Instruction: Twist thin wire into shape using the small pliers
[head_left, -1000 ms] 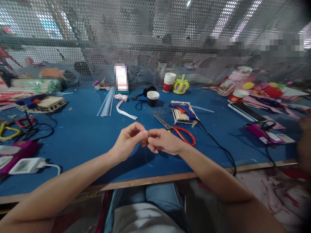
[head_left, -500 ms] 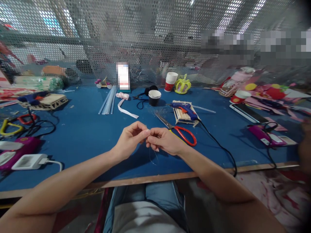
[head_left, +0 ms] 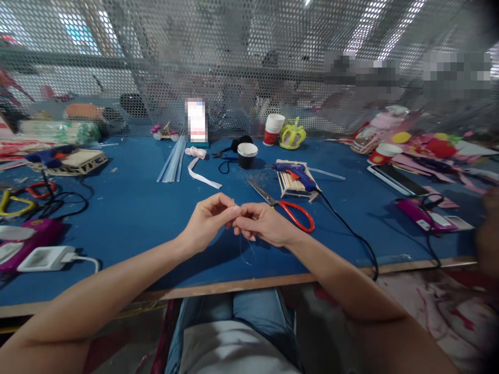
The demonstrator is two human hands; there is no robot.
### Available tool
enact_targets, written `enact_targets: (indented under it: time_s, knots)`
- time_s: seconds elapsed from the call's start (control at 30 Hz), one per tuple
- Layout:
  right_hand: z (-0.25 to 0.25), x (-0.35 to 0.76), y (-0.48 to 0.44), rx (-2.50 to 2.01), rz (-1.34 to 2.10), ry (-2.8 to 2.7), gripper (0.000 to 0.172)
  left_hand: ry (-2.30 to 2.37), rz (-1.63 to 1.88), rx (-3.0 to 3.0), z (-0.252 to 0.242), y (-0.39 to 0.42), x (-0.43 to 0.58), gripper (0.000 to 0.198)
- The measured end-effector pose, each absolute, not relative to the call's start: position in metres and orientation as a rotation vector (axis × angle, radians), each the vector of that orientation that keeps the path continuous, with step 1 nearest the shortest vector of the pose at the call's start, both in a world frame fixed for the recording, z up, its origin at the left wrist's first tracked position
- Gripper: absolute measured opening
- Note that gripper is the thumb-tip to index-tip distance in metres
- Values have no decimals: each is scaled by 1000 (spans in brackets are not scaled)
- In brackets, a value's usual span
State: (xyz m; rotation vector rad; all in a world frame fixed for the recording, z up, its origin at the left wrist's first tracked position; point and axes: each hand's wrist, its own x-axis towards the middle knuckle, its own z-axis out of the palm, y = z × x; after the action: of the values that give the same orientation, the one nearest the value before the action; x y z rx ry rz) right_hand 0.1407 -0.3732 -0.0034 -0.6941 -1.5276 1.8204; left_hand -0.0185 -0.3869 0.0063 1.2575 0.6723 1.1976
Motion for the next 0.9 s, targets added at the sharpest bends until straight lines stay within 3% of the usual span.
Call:
enact_targets:
  time_s: [0.9]
  knots:
    - [2, 142, -371, -693, 1892, -1518, 19, 685, 1263, 1277, 6, -384, -19, 15]
